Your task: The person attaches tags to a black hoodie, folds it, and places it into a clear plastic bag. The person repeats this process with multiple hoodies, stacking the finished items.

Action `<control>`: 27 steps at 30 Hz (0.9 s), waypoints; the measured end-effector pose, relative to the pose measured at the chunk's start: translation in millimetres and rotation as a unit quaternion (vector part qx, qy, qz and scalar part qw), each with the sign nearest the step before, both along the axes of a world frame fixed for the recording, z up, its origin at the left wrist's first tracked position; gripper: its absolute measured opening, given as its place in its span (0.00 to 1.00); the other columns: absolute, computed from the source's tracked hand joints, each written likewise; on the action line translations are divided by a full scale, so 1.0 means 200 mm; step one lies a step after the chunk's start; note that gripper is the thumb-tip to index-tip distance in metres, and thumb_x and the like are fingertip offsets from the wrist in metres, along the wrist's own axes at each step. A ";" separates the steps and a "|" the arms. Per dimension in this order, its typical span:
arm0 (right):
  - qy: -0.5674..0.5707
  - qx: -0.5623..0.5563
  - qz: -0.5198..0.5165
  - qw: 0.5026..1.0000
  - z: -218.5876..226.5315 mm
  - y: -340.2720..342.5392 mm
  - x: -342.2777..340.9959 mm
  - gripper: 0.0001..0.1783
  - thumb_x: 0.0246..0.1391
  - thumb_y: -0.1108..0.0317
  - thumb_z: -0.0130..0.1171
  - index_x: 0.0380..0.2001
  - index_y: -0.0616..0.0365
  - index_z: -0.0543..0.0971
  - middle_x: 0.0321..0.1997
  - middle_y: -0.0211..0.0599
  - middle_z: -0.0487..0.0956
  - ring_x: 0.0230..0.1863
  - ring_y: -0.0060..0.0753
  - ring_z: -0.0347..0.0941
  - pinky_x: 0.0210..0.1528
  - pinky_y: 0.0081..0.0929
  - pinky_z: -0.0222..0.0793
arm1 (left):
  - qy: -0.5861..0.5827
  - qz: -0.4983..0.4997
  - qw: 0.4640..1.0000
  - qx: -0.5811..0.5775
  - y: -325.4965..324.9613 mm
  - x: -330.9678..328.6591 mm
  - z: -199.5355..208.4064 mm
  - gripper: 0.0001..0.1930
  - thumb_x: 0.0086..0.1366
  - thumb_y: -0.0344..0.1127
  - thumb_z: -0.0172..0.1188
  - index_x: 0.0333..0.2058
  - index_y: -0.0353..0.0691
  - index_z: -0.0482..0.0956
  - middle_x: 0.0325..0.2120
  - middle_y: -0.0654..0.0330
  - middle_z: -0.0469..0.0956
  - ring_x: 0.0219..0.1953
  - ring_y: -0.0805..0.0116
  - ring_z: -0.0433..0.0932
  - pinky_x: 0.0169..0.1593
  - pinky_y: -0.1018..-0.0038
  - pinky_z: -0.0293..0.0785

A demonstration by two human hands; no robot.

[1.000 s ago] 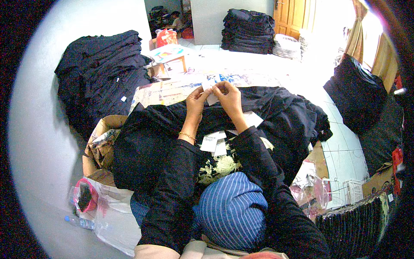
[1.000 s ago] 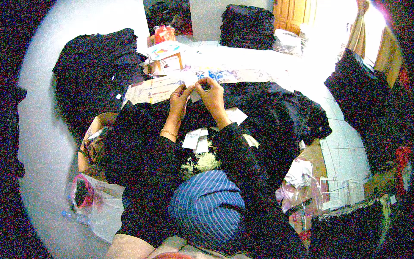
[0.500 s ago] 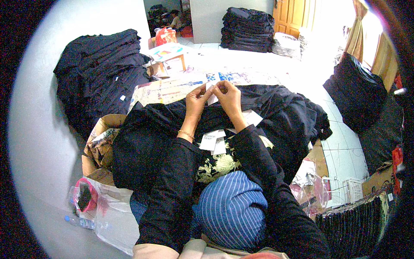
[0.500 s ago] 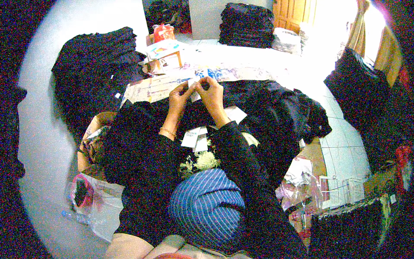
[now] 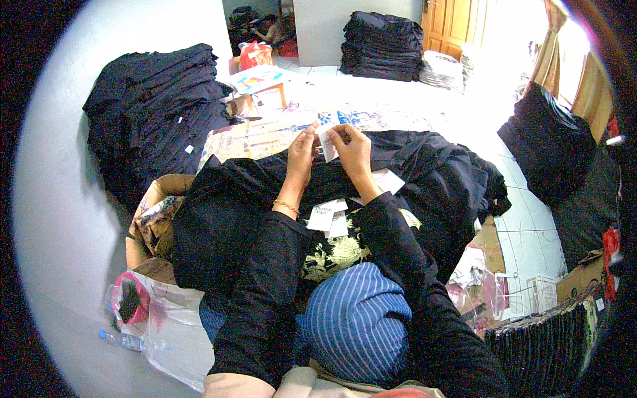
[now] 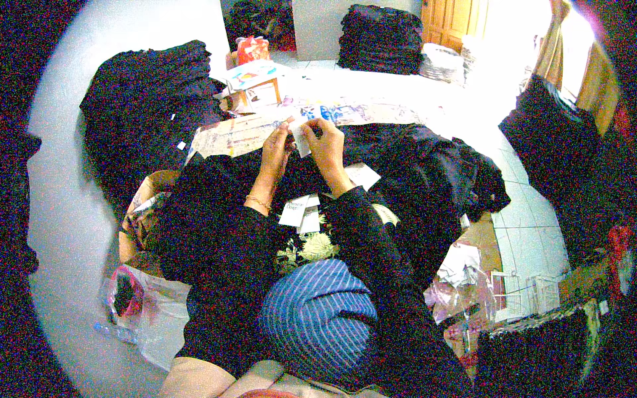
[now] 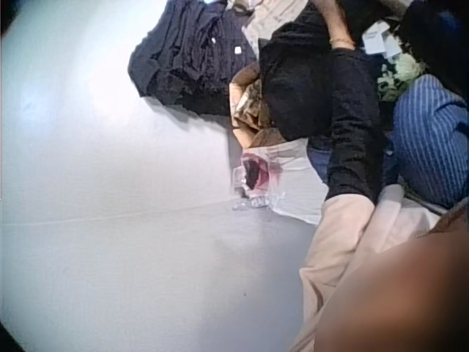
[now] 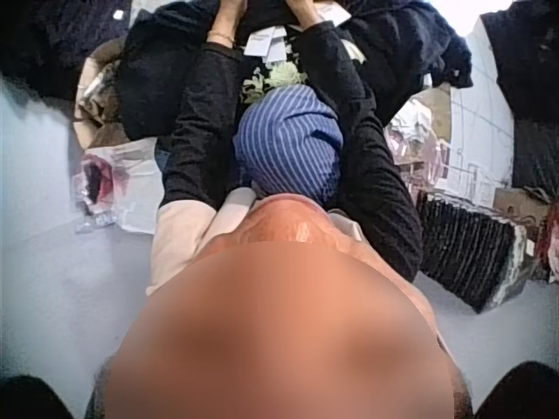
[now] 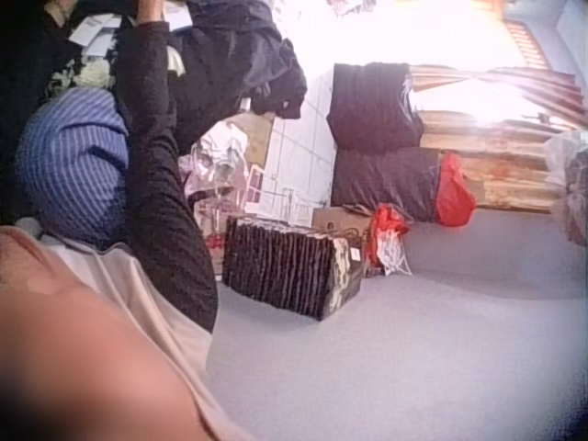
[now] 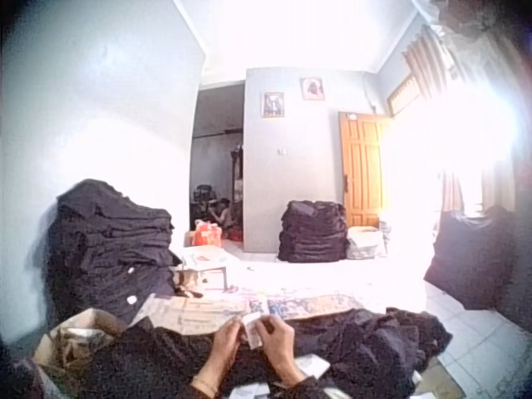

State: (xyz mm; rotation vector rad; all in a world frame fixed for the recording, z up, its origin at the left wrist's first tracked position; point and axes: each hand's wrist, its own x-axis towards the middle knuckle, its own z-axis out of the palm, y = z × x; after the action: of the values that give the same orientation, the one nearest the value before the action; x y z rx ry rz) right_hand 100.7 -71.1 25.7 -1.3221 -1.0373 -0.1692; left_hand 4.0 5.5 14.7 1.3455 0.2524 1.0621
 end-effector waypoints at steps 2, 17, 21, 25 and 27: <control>-0.026 -0.014 0.004 1.000 0.00 0.00 0.00 0.08 0.45 0.68 0.62 0.27 0.61 0.78 0.26 0.42 0.79 0.29 0.34 0.77 0.34 0.27 0.70 | -0.008 0.014 0.999 0.033 0.01 0.00 -0.02 0.14 0.62 0.35 0.56 0.45 0.35 0.75 0.33 0.63 0.77 0.33 0.78 0.73 0.36 0.82 0.70; 0.303 0.147 0.341 0.878 0.09 -0.04 0.07 0.07 0.58 0.66 0.52 0.35 0.57 0.73 0.40 0.43 0.78 0.42 0.31 0.75 0.47 0.27 0.72 | -0.022 0.235 0.971 -0.042 0.08 0.06 -0.07 0.11 0.66 0.37 0.48 0.40 0.34 0.68 0.34 0.60 0.71 0.36 0.73 0.70 0.41 0.77 0.67; 0.316 0.133 0.373 0.862 0.08 -0.04 0.04 0.06 0.60 0.65 0.50 0.33 0.54 0.69 0.30 0.35 0.76 0.32 0.27 0.73 0.38 0.25 0.71 | 0.031 0.316 0.942 0.107 0.03 0.00 0.02 0.09 0.64 0.36 0.52 0.36 0.36 0.73 0.33 0.61 0.72 0.33 0.72 0.72 0.34 0.77 0.69; 0.205 0.072 0.300 0.929 0.10 -0.04 0.00 0.09 0.58 0.63 0.53 0.37 0.57 0.71 0.25 0.27 0.73 0.24 0.16 0.65 0.26 0.15 0.61 | 0.014 0.317 0.906 0.279 -0.05 -0.07 0.17 0.03 0.57 0.34 0.60 0.30 0.44 0.78 0.33 0.64 0.73 0.33 0.70 0.74 0.31 0.76 0.69; 0.153 0.040 0.262 0.952 0.10 -0.06 0.00 0.10 0.55 0.64 0.57 0.35 0.59 0.75 0.25 0.26 0.75 0.25 0.13 0.66 0.26 0.14 0.61 | -0.014 0.315 0.871 0.376 -0.07 -0.08 0.25 0.03 0.56 0.34 0.61 0.30 0.44 0.78 0.33 0.64 0.73 0.33 0.70 0.74 0.31 0.75 0.69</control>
State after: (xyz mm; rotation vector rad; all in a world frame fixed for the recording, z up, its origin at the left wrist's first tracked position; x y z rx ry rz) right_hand 100.1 -82.4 45.8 -0.9232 -1.0648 0.3807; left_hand -12.0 -8.7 64.1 2.0102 0.2766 1.8517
